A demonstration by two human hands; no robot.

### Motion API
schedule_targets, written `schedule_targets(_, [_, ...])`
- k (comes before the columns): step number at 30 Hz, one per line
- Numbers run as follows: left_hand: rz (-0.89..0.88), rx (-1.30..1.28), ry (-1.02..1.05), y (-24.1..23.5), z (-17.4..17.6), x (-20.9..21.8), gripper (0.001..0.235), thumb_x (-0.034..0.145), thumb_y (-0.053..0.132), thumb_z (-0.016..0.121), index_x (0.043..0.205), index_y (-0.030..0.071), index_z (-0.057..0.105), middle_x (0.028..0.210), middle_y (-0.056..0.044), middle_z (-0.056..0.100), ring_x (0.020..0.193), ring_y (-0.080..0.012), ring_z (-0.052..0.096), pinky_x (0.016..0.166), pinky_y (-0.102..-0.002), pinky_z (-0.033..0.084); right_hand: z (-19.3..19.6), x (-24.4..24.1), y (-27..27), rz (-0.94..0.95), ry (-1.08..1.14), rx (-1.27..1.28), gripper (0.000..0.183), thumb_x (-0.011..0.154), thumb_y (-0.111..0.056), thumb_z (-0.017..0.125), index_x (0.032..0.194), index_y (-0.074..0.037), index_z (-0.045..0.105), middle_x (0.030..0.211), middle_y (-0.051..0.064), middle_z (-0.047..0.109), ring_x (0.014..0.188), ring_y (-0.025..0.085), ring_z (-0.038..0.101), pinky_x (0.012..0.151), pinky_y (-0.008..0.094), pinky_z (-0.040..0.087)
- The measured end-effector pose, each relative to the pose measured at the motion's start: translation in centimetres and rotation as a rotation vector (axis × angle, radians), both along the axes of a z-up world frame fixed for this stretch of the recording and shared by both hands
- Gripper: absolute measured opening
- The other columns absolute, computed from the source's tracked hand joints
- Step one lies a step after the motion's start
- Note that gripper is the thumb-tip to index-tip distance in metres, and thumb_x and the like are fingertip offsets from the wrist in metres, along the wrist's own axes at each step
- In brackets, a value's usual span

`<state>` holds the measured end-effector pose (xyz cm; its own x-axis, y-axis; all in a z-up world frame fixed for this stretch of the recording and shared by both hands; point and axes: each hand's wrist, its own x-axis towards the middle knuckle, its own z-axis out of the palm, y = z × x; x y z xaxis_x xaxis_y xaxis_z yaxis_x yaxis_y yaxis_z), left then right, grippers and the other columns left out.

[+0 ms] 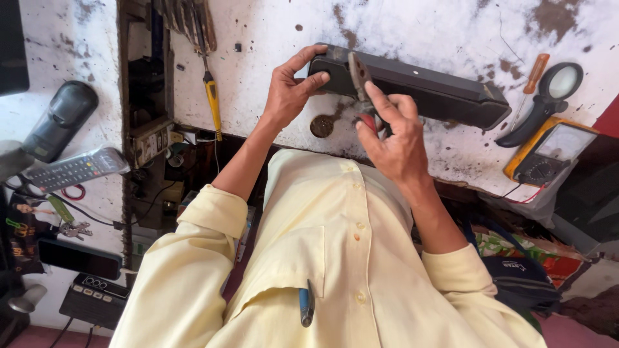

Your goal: The person disassembles a black rectangular electronic device on a cluttered workbench, removes small components, and uses pliers to press and adjust parts of the casing. The person repeatedly opens and closes the device while manipulating its edges and internal components.

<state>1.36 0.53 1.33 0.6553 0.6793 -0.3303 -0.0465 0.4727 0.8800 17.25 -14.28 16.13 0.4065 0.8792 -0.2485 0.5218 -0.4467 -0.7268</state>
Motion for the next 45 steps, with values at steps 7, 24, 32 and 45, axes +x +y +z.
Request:
schedule_targets(7, [0.029,-0.106,0.027,0.0,0.2,0.2,0.045,0.090,0.004,0.078,0.132,0.012,0.067,0.142,-0.001,0.060,0.109,-0.0169,0.074,0.084,-0.035,0.065,-0.1,-0.3,1.7,-0.090,0.008,-0.020,0.060,0.093,-0.016,0.070,0.151,-0.020,0.057,0.115,0.013,0.059,0.085,0.022,0.065,0.073,0.033,0.057])
schedule_targets(24, [0.049,-0.098,-0.003,-0.3,0.9,-0.3,0.041,0.095,-0.003,0.076,0.133,0.009,0.069,0.139,0.001,0.061,0.110,-0.0130,0.069,0.088,-0.032,0.067,-1.7,-1.6,0.6,0.150,-0.232,0.017,0.061,0.089,-0.015,0.079,0.148,-0.018,0.063,0.114,0.018,0.057,0.092,0.031,0.062,0.080,0.041,0.055])
schedule_targets(32, [0.056,-0.121,-0.020,-0.2,1.2,-0.1,0.041,0.095,-0.006,0.075,0.133,0.008,0.069,0.135,0.002,0.063,0.111,-0.0120,0.068,0.090,-0.032,0.067,-2.3,-1.7,1.6,0.227,-0.306,0.034,0.061,0.088,-0.016,0.080,0.146,-0.021,0.065,0.115,0.017,0.057,0.094,0.031,0.063,0.080,0.042,0.056])
schedule_targets(45, [0.062,-0.091,-0.037,-0.1,0.7,0.0,0.040,0.095,-0.005,0.073,0.132,0.010,0.070,0.137,0.003,0.063,0.113,-0.0143,0.069,0.091,-0.034,0.065,0.7,-0.6,4.5,0.215,-0.090,-0.068,0.059,0.085,-0.016,0.079,0.143,-0.017,0.067,0.104,0.014,0.059,0.087,0.026,0.062,0.076,0.037,0.054])
